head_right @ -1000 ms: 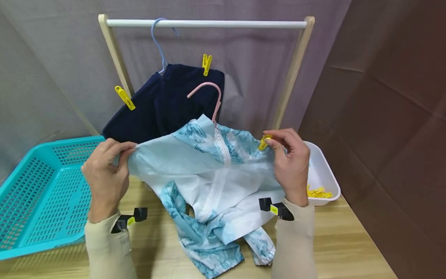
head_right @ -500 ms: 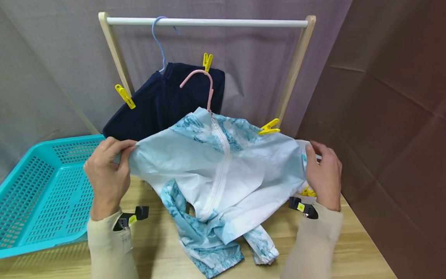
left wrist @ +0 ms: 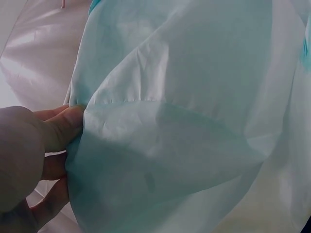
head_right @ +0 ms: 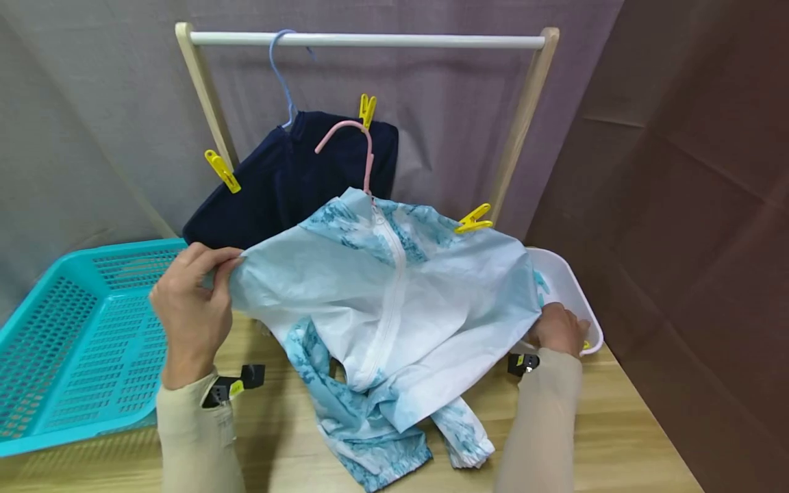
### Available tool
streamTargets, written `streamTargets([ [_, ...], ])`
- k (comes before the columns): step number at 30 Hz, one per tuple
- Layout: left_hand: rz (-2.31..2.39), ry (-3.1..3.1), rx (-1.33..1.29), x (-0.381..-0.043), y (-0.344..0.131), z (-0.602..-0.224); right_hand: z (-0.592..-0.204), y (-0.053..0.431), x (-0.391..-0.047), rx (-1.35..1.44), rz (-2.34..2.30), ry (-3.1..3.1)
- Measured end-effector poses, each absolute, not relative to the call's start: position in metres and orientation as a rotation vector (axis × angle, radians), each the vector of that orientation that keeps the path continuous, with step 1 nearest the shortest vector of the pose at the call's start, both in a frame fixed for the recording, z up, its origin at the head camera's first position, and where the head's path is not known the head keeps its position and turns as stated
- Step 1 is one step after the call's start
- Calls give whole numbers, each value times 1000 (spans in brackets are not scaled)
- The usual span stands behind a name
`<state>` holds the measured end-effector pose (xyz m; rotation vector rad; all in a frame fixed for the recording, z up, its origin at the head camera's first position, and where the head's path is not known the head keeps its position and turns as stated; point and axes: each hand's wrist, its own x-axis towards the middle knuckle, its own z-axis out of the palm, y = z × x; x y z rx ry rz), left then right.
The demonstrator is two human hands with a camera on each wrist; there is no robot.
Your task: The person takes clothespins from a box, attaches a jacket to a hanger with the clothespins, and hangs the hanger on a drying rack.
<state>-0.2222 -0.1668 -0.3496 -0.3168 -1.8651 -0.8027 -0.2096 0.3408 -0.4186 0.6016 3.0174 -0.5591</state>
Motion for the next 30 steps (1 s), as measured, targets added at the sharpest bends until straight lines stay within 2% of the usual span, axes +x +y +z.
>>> streamTargets([
  [6, -810, -1873, -312, -222, -167, -350, -421, 337, -211, 835, -722, 2846],
  [12, -811, -1882, -310, -221, -168, -350, -418, 334, -213, 910, -771, 2828],
  [20, -803, -1879, -341, -223, -168, -351, -414, 333, -204, 921, -886, 3142],
  [30, -800, -1881, -339, -225, -168, -351, -362, 310, -181, 1044, -1253, 3239],
])
